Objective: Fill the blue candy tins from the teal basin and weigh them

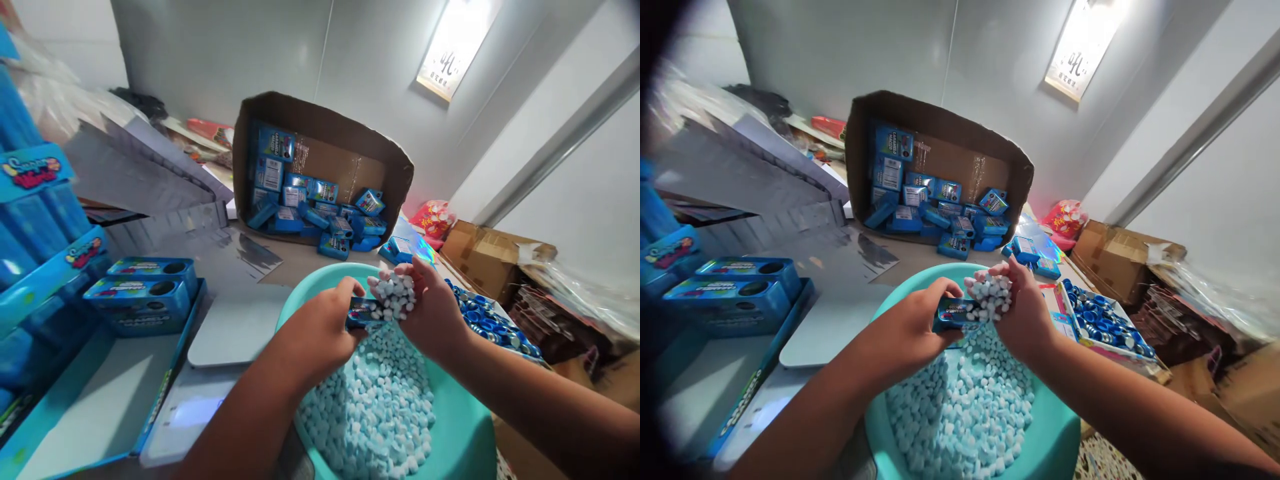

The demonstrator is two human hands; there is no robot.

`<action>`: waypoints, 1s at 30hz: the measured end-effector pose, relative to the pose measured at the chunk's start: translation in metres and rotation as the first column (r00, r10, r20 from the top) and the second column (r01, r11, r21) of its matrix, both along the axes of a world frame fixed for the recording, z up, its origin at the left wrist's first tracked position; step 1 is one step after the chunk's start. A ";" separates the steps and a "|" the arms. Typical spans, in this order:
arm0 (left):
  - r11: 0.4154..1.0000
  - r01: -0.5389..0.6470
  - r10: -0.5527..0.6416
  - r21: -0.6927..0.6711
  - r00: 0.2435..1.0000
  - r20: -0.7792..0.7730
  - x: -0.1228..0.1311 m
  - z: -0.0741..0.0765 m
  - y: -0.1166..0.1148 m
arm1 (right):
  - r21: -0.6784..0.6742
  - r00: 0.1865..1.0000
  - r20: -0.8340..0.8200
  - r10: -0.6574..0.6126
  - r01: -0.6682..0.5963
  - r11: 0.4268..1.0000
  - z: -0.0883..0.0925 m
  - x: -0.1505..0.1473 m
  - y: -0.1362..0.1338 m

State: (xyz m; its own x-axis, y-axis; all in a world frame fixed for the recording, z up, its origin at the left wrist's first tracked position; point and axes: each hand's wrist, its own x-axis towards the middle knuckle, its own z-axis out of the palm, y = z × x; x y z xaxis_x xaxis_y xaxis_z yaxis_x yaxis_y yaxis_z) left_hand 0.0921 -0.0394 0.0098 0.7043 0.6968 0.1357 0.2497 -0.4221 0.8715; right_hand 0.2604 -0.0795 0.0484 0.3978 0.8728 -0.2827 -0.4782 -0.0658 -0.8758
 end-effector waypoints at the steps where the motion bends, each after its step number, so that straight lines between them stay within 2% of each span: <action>1: 1.000 -0.002 0.002 -0.001 1.000 -0.007 0.000 0.000 0.000 | 0.012 1.000 0.021 0.023 -0.024 1.000 -0.001 0.000 -0.001; 6: 1.000 0.010 -0.010 0.004 1.000 -0.014 -0.001 -0.002 0.000 | 0.052 0.991 0.095 0.091 -0.096 0.994 -0.001 -0.002 -0.004; 9: 1.000 -0.007 0.008 0.025 1.000 -0.007 -0.001 -0.003 0.001 | 0.101 0.968 0.211 0.132 -0.156 0.983 0.000 -0.001 -0.006; 12: 0.995 -0.080 0.080 0.054 0.997 0.002 0.001 -0.004 0.002 | 0.156 0.926 0.375 0.039 -0.104 0.982 -0.006 0.009 -0.014; 14: 0.982 -0.179 0.180 0.065 0.984 -0.003 0.002 -0.003 0.004 | 0.042 0.881 0.472 -0.007 -0.014 0.999 -0.013 0.018 -0.024; 15: 0.970 -0.234 0.235 0.067 0.972 -0.008 0.003 -0.002 0.004 | -0.092 0.851 0.522 0.065 -0.020 0.996 -0.017 0.022 -0.030; 16: 0.956 -0.286 0.288 0.070 0.958 -0.013 0.003 -0.001 0.005 | -0.258 0.797 0.564 0.217 -0.080 0.963 -0.020 0.025 -0.036; 17: 0.941 -0.331 0.333 0.070 0.943 -0.018 0.003 0.000 0.005 | -0.423 0.693 0.584 0.423 -0.185 0.887 -0.024 0.025 -0.041; 18: 0.929 -0.363 0.365 0.067 0.931 -0.022 0.003 0.002 0.006 | -0.558 0.522 0.582 0.624 -0.302 0.773 -0.027 0.024 -0.045; 19: 0.918 -0.391 0.393 0.062 0.919 -0.023 0.003 0.003 0.006 | -0.646 0.305 0.575 0.759 -0.400 0.650 -0.032 0.020 -0.046; 20: 0.908 -0.415 0.416 0.051 0.909 -0.019 0.003 0.004 0.006 | -0.686 0.088 0.587 0.805 -0.474 0.552 -0.037 0.015 -0.044; 21: 0.900 -0.434 0.434 0.035 0.901 -0.009 0.002 0.005 0.006 | -0.689 -0.087 0.624 0.777 -0.530 0.494 -0.043 0.008 -0.040; 22: 0.894 -0.449 0.449 0.017 0.894 0.003 0.002 0.006 0.006 | -0.665 -0.202 0.676 0.708 -0.582 0.468 -0.050 0.001 -0.034; 23: 0.889 -0.459 0.459 -0.001 0.889 0.012 0.002 0.007 0.006 | -0.626 -0.264 0.728 0.633 -0.633 0.456 -0.057 -0.006 -0.027; 24: 0.885 -0.465 0.465 -0.010 0.885 0.013 0.001 0.007 0.006 | -0.580 -0.292 0.774 0.561 -0.683 0.445 -0.065 -0.012 -0.019; 26: 0.885 -0.466 0.466 0.008 0.885 -0.009 0.002 0.007 0.006 | -0.497 -0.311 0.834 0.455 -0.781 0.378 -0.077 -0.017 -0.005; 28: 0.888 -0.457 0.459 0.054 0.888 -0.035 0.002 0.007 0.005 | -0.455 -0.315 0.853 0.417 -0.841 0.295 -0.080 -0.014 0.001; 30: 0.894 -0.441 0.445 0.083 0.895 -0.037 0.003 0.007 0.005 | -0.467 -0.335 0.830 0.446 -0.854 0.229 -0.073 -0.006 -0.001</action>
State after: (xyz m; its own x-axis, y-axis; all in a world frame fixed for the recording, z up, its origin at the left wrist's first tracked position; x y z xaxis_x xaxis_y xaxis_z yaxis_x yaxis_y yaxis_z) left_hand 0.0948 -0.0343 0.0163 0.3328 0.9281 0.1667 0.4703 -0.3166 0.8237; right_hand 0.2543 -0.0808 -0.0243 -0.7661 0.6215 -0.1637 0.5650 0.5298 -0.6325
